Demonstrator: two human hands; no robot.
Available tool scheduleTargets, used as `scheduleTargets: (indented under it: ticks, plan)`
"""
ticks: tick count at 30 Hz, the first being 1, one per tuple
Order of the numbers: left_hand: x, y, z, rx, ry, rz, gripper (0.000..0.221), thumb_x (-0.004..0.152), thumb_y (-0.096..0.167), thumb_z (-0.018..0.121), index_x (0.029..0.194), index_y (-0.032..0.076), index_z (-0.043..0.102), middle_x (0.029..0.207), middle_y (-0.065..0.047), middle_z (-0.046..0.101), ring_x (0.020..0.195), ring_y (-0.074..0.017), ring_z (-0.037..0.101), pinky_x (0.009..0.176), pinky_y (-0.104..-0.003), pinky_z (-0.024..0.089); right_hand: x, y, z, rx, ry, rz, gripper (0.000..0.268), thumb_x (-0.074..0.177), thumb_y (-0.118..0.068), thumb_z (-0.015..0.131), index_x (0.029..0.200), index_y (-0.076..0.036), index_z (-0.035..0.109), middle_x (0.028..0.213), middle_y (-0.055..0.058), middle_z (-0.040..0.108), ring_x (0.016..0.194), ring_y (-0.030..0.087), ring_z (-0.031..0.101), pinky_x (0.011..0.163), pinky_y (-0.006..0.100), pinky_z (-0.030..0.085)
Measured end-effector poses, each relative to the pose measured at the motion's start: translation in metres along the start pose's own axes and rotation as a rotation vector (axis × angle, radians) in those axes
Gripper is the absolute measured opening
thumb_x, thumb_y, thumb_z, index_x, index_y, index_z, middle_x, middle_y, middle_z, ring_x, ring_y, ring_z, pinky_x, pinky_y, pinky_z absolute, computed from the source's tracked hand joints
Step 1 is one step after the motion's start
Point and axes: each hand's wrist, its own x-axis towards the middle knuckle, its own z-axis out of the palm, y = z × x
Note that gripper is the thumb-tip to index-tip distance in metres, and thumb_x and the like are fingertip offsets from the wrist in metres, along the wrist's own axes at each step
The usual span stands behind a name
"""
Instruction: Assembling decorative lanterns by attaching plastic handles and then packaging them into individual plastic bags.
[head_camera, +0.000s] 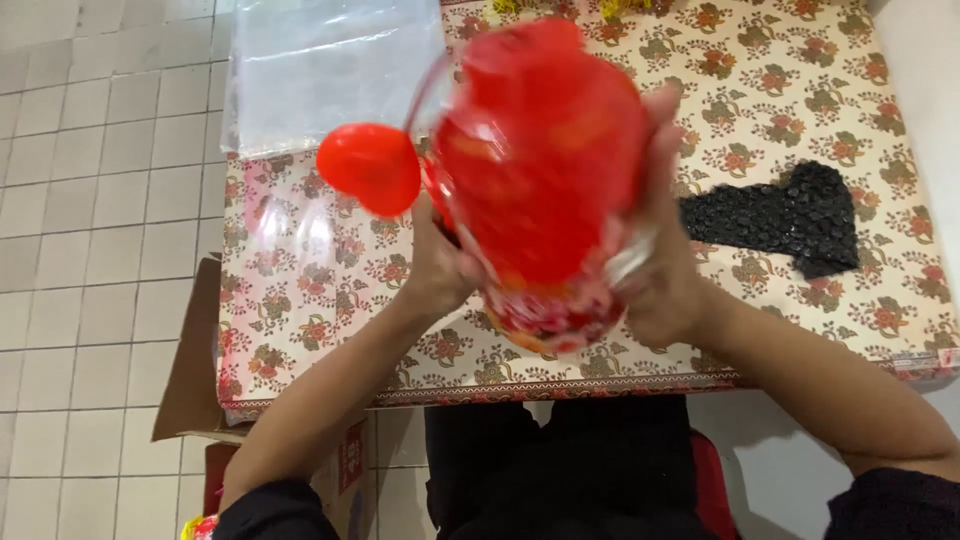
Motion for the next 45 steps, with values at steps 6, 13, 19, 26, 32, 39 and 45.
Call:
scheduleTargets:
  ticks: [6,13,19,26,32,39,45]
  plan:
    - [0.011,0.022,0.009,-0.257,-0.432,-0.087,0.026,0.084,0.018,0.085,0.095,0.001,0.07,0.086,-0.008,0.074,0.074,-0.015,0.074,0.077,-0.034,0.066,-0.028,-0.017,-0.027,-0.448,0.458,-0.202,0.052,0.107,-0.025,0.027,0.157,-0.012,0.025,0.162,0.011,0.037,0.151,0.025,0.05,0.103,0.029,0.059]
    - [-0.013,-0.007,0.009,-0.12,-0.587,-0.133,0.075,0.087,0.064,0.071,0.124,0.003,0.048,0.118,-0.014,0.063,0.111,-0.031,0.067,0.092,-0.042,0.066,-0.016,-0.018,-0.001,0.453,0.522,-0.7,0.096,0.073,-0.002,0.038,0.165,0.005,0.012,0.171,0.03,0.018,0.159,0.044,0.019,0.122,0.057,0.024]
    - [-0.017,-0.024,0.011,-0.02,-0.485,0.064,0.052,0.094,0.06,0.058,0.091,0.009,0.049,0.077,0.001,0.048,0.072,-0.0154,0.05,0.06,-0.021,0.047,-0.033,0.001,-0.031,0.027,0.297,-0.638,0.071,0.095,-0.043,0.033,0.156,-0.007,0.032,0.154,0.02,0.038,0.142,0.04,0.04,0.116,0.053,0.038]
    - [-0.01,-0.013,0.006,-0.307,-0.393,-0.081,0.062,0.095,0.064,0.057,0.115,0.005,0.05,0.107,-0.008,0.052,0.1,-0.0267,0.053,0.085,-0.04,0.048,-0.052,0.028,-0.062,-0.963,0.282,-0.854,0.051,0.123,-0.034,0.031,0.17,-0.014,0.031,0.171,0.019,0.042,0.164,0.044,0.044,0.138,0.06,0.054]
    - [-0.002,0.003,0.002,-0.551,-0.301,-0.191,0.076,0.095,0.067,0.057,0.136,0.003,0.052,0.134,-0.016,0.055,0.124,-0.0365,0.055,0.106,-0.055,0.049,-0.047,0.032,-0.087,-1.371,0.19,-1.061,0.025,0.096,0.002,0.045,0.076,0.011,0.057,0.126,0.04,0.059,0.121,0.054,0.064,0.085,0.043,0.071]
    - [0.013,0.022,0.002,-0.695,-0.306,-0.236,0.086,0.094,0.071,0.057,0.149,0.005,0.053,0.149,-0.02,0.057,0.139,-0.0407,0.056,0.117,-0.064,0.049,-0.044,0.036,-0.102,-1.248,-0.035,-1.07,0.023,0.107,-0.016,0.055,0.09,-0.002,0.051,0.127,0.032,0.06,0.121,0.039,0.067,0.073,0.035,0.076]
    - [0.025,0.031,-0.007,-0.742,-0.219,-0.169,0.08,0.094,0.069,0.058,0.146,0.008,0.055,0.144,-0.014,0.062,0.137,-0.0357,0.057,0.122,-0.06,0.047,-0.041,0.027,-0.115,-1.497,-0.186,-1.147,0.019,0.09,0.01,0.079,0.091,0.011,0.061,0.136,0.032,0.055,0.116,0.038,0.07,0.082,0.027,0.076]
